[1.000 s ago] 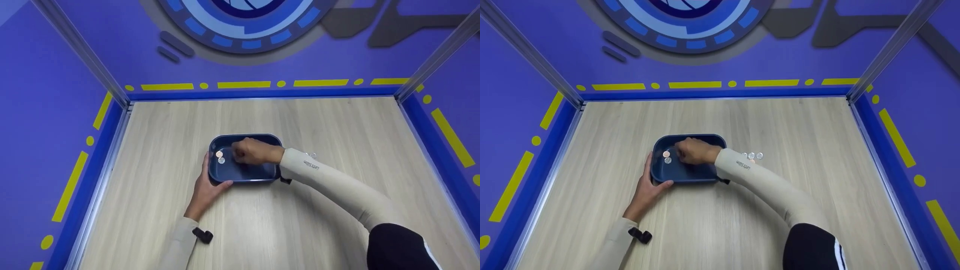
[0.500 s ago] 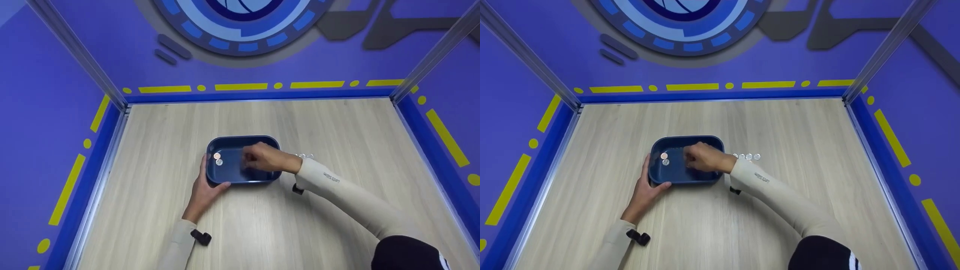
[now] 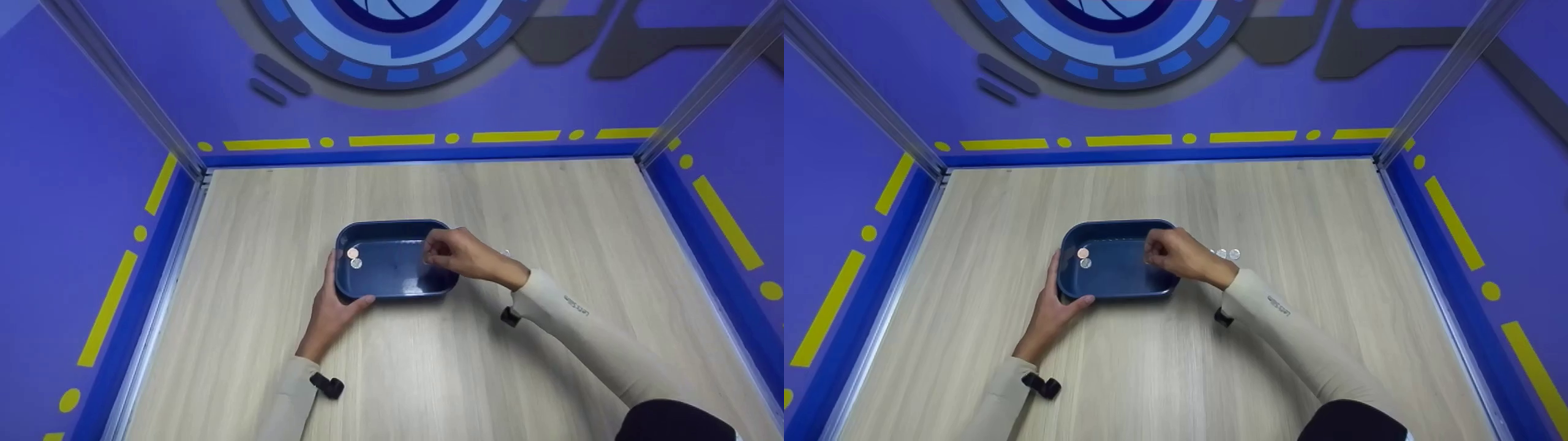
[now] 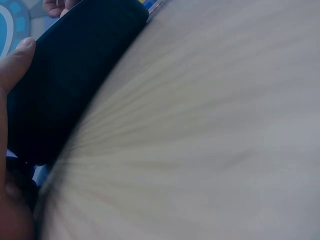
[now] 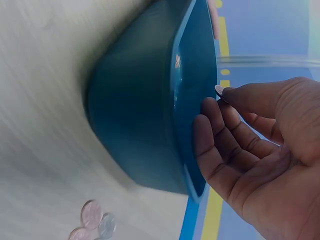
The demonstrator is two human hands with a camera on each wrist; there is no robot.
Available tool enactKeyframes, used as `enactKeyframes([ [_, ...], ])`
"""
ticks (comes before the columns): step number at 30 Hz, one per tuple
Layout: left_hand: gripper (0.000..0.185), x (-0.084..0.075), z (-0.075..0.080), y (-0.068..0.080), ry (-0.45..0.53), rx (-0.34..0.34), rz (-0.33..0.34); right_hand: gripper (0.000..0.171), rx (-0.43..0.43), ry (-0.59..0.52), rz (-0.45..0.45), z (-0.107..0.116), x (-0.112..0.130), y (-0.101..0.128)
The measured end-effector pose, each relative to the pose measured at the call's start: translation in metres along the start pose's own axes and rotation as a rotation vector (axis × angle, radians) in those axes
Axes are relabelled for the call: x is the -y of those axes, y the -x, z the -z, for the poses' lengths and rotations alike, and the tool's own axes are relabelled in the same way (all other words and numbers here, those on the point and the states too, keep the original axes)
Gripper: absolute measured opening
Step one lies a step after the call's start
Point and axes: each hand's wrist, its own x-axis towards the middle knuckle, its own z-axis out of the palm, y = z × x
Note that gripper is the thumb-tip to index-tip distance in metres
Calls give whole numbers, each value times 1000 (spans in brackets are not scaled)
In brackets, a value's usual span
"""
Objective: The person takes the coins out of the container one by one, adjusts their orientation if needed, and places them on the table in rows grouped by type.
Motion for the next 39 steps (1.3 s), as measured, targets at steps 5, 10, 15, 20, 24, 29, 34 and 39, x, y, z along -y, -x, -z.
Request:
enactKeyframes([
  [5, 133, -1, 0, 1, 15, 9, 21, 6, -56, -60, -43, 6, -9, 14],
  [10, 131, -2, 0, 0, -3, 3, 25, 9, -138, -150, -116, 13, -16, 28],
  [15, 131, -3, 0, 0, -10, 4, 24, 7, -227, -219, -195, 21, -27, 44],
  [20, 131, -2, 0, 0, -6, -7, 22, 6, -315, -202, -226, 27, -46, 59],
  [24, 131, -1, 0, -1, -12, -3, 22, 8, -365, -212, -232, 30, -63, 73],
  [29, 132, -2, 1, -1, -6, 3, 28, 9, -414, -176, -253, 30, -82, 90],
  [34, 132, -2, 1, 1, 1, 1, 33, 12, -419, -187, -318, 27, -93, 105],
  [39, 132, -2, 2, 0, 6, 7, 36, 17, -423, -152, -342, 25, -99, 117],
])
